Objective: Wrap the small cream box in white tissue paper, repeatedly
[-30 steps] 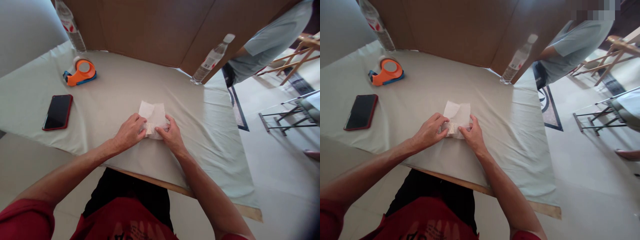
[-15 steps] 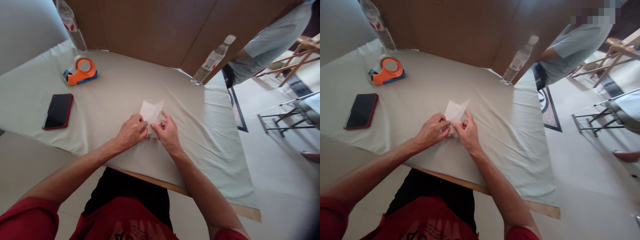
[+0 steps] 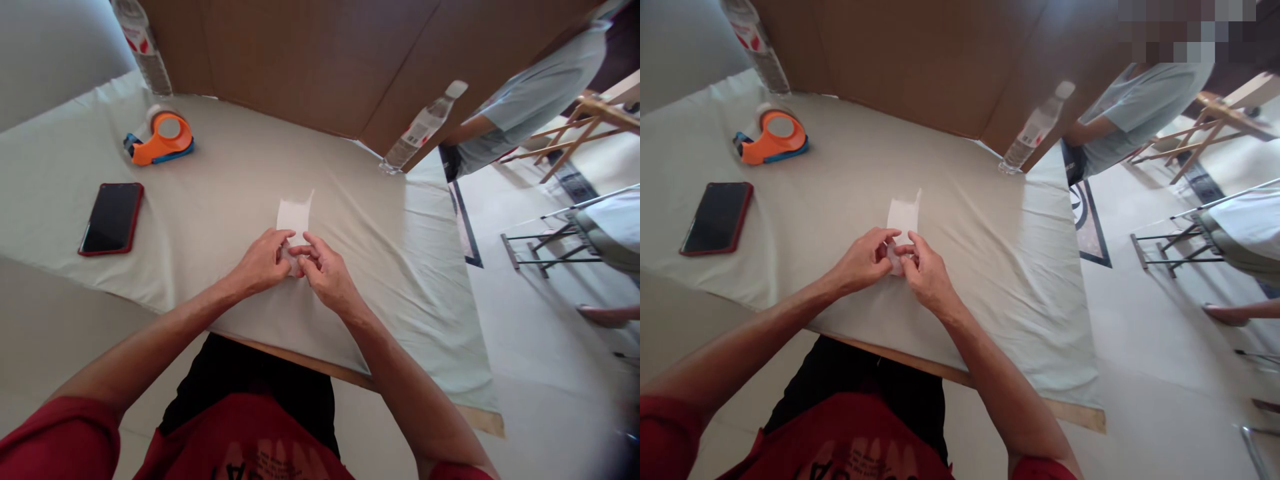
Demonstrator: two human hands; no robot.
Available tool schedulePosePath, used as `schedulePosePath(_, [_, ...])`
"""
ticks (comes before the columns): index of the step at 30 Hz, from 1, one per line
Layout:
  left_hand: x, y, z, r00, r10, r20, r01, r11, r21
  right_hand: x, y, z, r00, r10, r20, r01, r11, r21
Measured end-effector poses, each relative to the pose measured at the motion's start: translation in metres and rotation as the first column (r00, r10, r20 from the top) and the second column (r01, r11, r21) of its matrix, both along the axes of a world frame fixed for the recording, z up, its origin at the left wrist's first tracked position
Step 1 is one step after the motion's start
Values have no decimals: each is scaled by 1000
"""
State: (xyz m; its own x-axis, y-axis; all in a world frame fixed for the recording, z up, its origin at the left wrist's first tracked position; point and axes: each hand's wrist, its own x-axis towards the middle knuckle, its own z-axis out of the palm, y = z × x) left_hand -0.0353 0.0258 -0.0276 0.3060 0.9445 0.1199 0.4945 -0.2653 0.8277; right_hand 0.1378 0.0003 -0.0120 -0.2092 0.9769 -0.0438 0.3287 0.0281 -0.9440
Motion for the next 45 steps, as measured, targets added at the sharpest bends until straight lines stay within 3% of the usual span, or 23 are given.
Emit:
schedulePosePath(4, [0, -2, 2, 983, 95, 158, -71, 987, -147, 2, 0, -2, 995, 43, 93, -49, 997, 64])
schedulePosePath(7, [6, -4, 3, 985, 151, 90, -143, 986, -85, 3, 0, -2, 988, 58, 143, -72, 993, 95])
schedulePosePath(12, [12, -5, -3, 990, 137, 43, -137, 991, -2, 7, 3, -4, 994, 88, 65, -91, 995, 48])
schedulePosePath(16, [9, -4, -7, 993, 117, 23, -118, 992, 49, 17, 13, -10, 998, -38, -56, 44, 994, 102])
schedulePosePath(19, [7, -4, -8, 996, 88, -7, -87, 993, 82, 27, 28, -17, 990, -142, -16, 142, 963, 227])
schedulePosePath(23, [9, -7, -10, 994, 99, -34, -92, 980, 178, 31, 53, -25, 988, -84, 129, 28, 923, 384])
schedulePosePath(26, [9, -9, -11, 992, 85, -92, -56, 957, 285, 28, 71, -31, 971, -13, 240, -94, 899, 428])
schedulePosePath(31, [7, -7, -10, 984, 39, -171, 38, 907, 420, 19, 82, -40, 937, 41, 346, -173, 916, 362])
schedulePosePath(38, [6, -1, -20, 993, 19, -118, 30, 914, 405, 24, 82, -36, 966, -135, 222, 54, 941, 335])
schedulePosePath(41, [6, -2, -22, 997, 19, -81, 18, 901, 434, 27, 89, -34, 967, -185, 173, 159, 975, 152])
schedulePosePath(45, [6, -2, -22, 996, 24, -89, 19, 891, 453, 22, 98, -36, 986, -156, 59, 161, 983, -87])
